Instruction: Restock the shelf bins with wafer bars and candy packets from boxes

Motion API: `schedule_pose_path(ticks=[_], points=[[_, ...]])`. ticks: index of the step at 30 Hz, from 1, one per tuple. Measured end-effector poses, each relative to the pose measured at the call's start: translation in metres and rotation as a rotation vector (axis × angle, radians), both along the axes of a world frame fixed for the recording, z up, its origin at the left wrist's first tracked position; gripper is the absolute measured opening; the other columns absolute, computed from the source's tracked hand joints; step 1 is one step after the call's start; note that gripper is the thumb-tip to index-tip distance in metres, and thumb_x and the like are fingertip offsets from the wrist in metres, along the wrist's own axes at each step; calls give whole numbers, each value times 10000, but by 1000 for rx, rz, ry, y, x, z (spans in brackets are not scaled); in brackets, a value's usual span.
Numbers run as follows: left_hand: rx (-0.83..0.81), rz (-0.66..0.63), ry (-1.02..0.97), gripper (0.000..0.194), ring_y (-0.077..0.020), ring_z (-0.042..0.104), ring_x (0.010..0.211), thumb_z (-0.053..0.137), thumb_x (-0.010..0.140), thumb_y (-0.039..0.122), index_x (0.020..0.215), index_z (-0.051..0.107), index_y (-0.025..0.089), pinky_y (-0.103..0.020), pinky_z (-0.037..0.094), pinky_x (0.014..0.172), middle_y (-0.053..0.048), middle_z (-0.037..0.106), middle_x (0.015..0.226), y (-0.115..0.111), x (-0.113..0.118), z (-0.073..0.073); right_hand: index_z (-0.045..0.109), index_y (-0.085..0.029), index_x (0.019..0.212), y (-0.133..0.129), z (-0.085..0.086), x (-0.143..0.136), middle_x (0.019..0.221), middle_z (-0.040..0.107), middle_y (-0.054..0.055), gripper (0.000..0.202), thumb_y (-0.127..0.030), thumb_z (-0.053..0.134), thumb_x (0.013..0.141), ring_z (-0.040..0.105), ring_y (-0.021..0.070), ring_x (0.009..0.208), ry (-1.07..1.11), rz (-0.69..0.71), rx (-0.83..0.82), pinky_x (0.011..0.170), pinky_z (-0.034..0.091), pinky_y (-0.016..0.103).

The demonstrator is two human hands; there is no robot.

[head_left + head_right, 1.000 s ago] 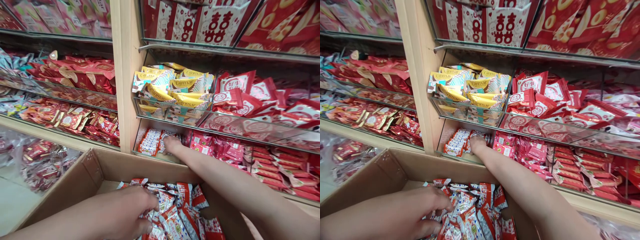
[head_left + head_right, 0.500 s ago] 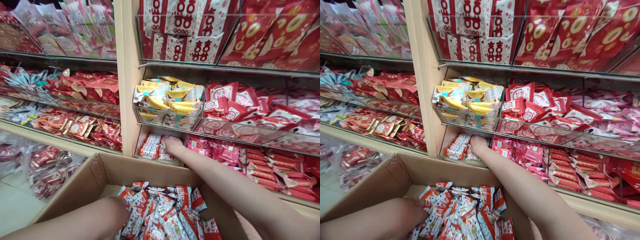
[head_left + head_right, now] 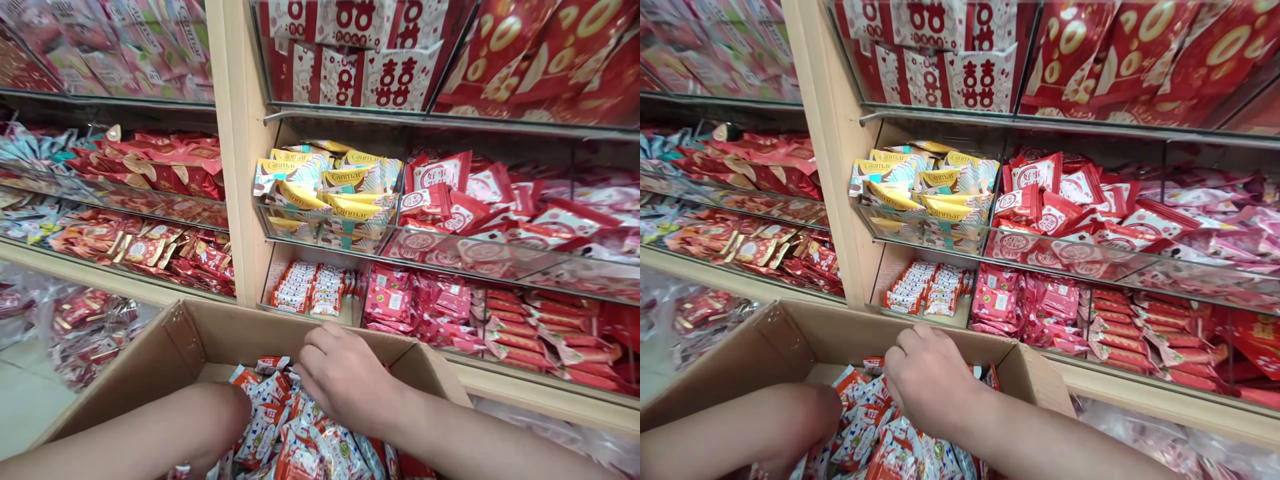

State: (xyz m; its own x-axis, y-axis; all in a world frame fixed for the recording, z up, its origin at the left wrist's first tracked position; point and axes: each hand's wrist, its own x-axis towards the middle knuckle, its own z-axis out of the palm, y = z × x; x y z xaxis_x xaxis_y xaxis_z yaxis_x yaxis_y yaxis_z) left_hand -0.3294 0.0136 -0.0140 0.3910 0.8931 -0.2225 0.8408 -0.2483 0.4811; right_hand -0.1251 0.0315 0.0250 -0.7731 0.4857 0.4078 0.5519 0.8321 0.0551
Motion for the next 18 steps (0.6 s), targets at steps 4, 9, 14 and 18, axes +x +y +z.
schedule_pose_path(ticks=[4, 9, 14, 18], points=[[-111, -113, 50, 82, -99, 358, 389, 606, 602, 262, 535, 613, 215, -218, 286, 415, 70, 452, 433, 4, 5, 62, 579, -145, 873, 5, -6, 4, 814, 606, 54, 238, -369, 568, 792, 556, 169, 744, 150, 49, -483, 661, 439, 273], [24, 72, -286, 220, -96, 396, 523, 512, 755, 388, 684, 534, 181, -194, 323, 486, 69, 435, 557, 17, 12, 88, 524, -167, 824, 13, -5, 6, 658, 568, -12, 242, -382, 614, 755, 556, 122, 581, 481, 75, -1117, 552, 456, 241], [35, 219, -617, 268, -79, 421, 501, 517, 774, 431, 701, 517, 173, -187, 370, 468, 68, 458, 558, 14, 20, 82, 482, -172, 839, 15, 3, 10, 658, 550, -26, 264, -431, 525, 814, 580, 97, 525, 712, 237, -1396, 498, 499, 222], [-132, 237, -780, 266, -96, 551, 541, 531, 779, 445, 850, 545, 190, -195, 442, 474, 39, 582, 654, 9, 27, 85, 501, -155, 805, 16, 3, 13, 640, 538, -18, 330, -474, 433, 854, 580, 90, 487, 741, 238, -1331, 438, 490, 194]])
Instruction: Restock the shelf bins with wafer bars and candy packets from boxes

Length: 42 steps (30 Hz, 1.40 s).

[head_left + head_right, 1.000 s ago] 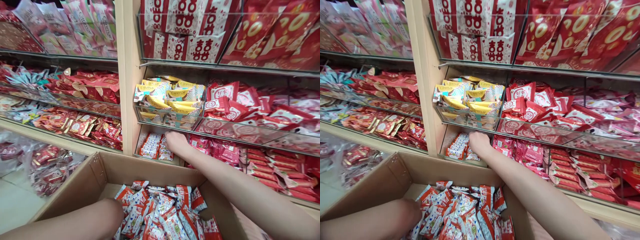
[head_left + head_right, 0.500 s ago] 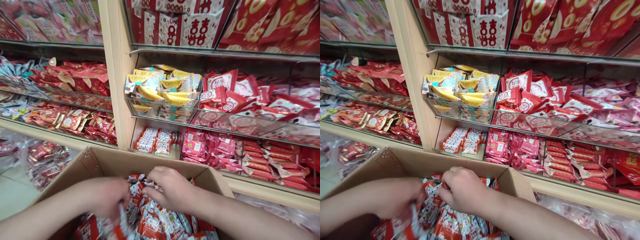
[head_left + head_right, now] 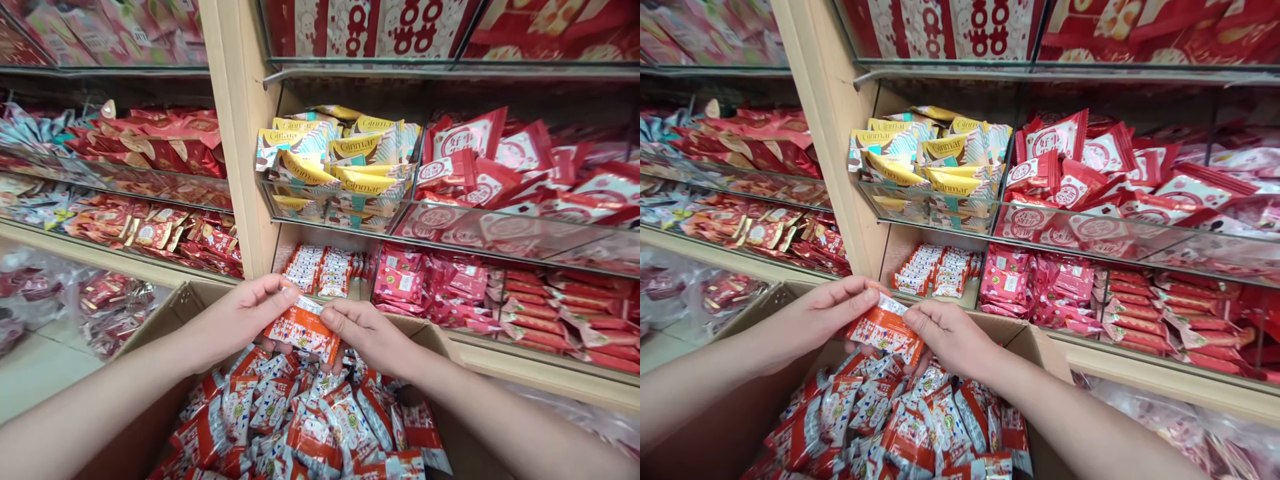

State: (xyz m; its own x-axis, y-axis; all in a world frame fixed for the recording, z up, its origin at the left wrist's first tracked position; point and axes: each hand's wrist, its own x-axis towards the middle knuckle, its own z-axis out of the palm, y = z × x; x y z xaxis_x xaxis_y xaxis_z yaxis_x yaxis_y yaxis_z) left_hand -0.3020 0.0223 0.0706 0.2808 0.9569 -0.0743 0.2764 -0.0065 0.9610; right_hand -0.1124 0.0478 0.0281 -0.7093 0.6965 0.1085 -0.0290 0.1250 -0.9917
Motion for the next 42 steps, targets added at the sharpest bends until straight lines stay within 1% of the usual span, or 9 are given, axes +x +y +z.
schedule_pose_path(ticks=[6, 11, 14, 17, 21, 25, 30, 36, 42], points=[[45, 54, -73, 268, -92, 588, 601, 712, 651, 350, 813, 586, 177, -198, 481, 557, 22, 641, 718, 0, 1, 1, 538, -167, 890, 3, -1, -1, 679, 565, -18, 295, -408, 619, 742, 600, 117, 550, 45, -94, 53, 440, 495, 207], [-196, 20, -249, 437, -159, 642, 719, 518, 744, 567, 933, 584, 178, -276, 504, 660, -48, 673, 823, -2, -2, 6, 621, -180, 929, 6, -2, 2, 855, 630, 47, 160, -255, 590, 791, 588, 145, 791, -28, -381, 808, 714, 491, 275], [-177, 23, -239, 358, -153, 635, 811, 671, 700, 338, 1002, 549, 191, -267, 494, 723, -36, 668, 927, -3, -2, 7, 588, -177, 1033, 5, -1, 5, 1035, 573, 89, 269, -120, 505, 784, 538, 164, 968, -100, -348, 1021, 824, 459, 316], [-52, 83, -180, 408, -130, 632, 774, 696, 656, 190, 1024, 519, 200, -254, 502, 686, -13, 670, 924, -2, -2, 5, 501, -176, 1148, 3, 2, 7, 1193, 483, 100, 508, -4, 400, 680, 426, 176, 1153, -102, -321, 932, 961, 372, 376], [37, 89, -166, 409, -147, 641, 755, 682, 652, 203, 1014, 494, 182, -301, 517, 699, -18, 676, 890, 0, 0, 4, 388, -182, 1217, 1, 8, 5, 1280, 428, 112, 531, -53, 390, 702, 444, 171, 1151, 74, -227, 498, 915, 416, 341], [45, 58, -94, 409, -144, 631, 709, 671, 652, 210, 1014, 484, 171, -306, 511, 666, -13, 674, 838, 0, 3, 4, 442, -178, 1101, 0, 2, -2, 884, 600, 56, 343, -258, 529, 779, 580, 140, 771, 89, -285, 298, 651, 479, 263], [116, 83, -26, 456, -152, 606, 746, 662, 638, 218, 1045, 464, 159, -324, 494, 708, -14, 637, 838, 0, 6, 0, 496, -173, 839, 7, 0, 0, 673, 553, -6, 213, -336, 590, 738, 513, 96, 540, -52, -351, 365, 477, 400, 207], [367, 282, 48, 439, -131, 543, 762, 583, 714, 321, 1109, 450, 183, -293, 460, 715, -37, 541, 987, 7, 2, 3, 518, -159, 956, 41, 35, 20, 793, 621, 47, 218, -325, 502, 815, 583, 146, 668, -468, -733, 827, 609, 439, 249], [294, 240, 178, 356, -143, 518, 652, 541, 739, 358, 1046, 500, 183, -287, 426, 614, 6, 552, 755, 5, 0, 0, 601, -126, 965, 82, 23, 5, 918, 648, 122, 207, -96, 485, 796, 606, 202, 889, -1206, -540, 858, 724, 435, 256]])
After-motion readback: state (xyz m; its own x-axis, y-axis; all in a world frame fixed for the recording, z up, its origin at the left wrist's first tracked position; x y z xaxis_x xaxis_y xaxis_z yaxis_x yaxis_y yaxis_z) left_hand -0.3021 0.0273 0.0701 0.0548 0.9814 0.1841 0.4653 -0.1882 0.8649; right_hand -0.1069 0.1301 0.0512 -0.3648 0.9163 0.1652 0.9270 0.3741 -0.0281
